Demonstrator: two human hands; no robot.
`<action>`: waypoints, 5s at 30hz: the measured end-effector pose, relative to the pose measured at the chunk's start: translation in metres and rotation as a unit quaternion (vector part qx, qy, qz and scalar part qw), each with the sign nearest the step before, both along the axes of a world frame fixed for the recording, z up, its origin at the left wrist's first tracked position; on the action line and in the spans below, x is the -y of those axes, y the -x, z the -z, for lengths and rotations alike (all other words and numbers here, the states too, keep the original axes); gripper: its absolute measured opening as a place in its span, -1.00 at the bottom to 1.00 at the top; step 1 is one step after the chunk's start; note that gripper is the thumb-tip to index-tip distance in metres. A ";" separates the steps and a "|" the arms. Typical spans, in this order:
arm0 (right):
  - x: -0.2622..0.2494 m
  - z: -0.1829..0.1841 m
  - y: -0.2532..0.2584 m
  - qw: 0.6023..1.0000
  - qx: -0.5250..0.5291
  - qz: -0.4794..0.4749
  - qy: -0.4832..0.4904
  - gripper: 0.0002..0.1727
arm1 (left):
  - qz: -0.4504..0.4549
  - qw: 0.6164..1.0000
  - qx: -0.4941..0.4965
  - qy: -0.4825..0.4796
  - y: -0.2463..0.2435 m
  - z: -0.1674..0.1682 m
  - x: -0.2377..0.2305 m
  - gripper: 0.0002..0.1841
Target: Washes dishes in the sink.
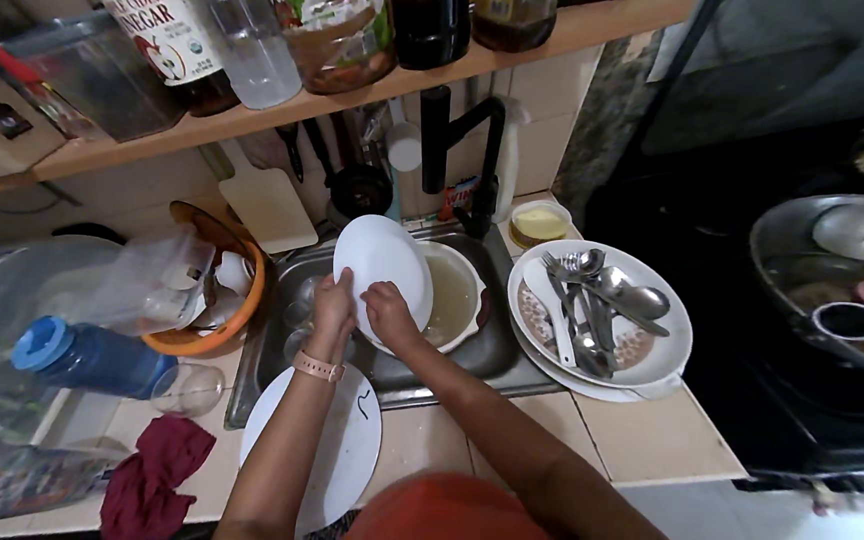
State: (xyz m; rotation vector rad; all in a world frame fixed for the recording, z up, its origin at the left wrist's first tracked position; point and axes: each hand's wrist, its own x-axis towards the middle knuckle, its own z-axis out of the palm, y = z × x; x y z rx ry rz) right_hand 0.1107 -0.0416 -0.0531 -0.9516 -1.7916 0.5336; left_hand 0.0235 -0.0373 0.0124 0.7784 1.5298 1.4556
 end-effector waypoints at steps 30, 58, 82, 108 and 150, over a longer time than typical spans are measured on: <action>-0.046 0.023 -0.062 0.863 0.300 -0.061 0.401 -0.58 | 0.019 0.980 -0.190 -0.047 0.045 -0.026 0.024 -0.74; 0.097 -0.033 -0.104 0.684 -0.573 0.026 0.451 -0.67 | 0.208 0.976 0.033 0.046 0.052 0.033 0.123 -0.50; 0.121 0.016 -0.310 0.683 -0.396 0.372 0.487 -0.43 | 0.127 0.987 0.072 0.069 -0.006 0.069 0.122 -0.69; 0.104 0.002 -0.340 0.642 -0.386 0.262 0.609 -0.78 | 0.100 0.986 0.105 0.079 -0.022 0.064 0.107 -0.71; 0.107 -0.023 -0.365 0.705 -0.415 0.265 0.510 -0.63 | 0.376 0.911 0.077 0.152 -0.171 0.091 0.020 -0.53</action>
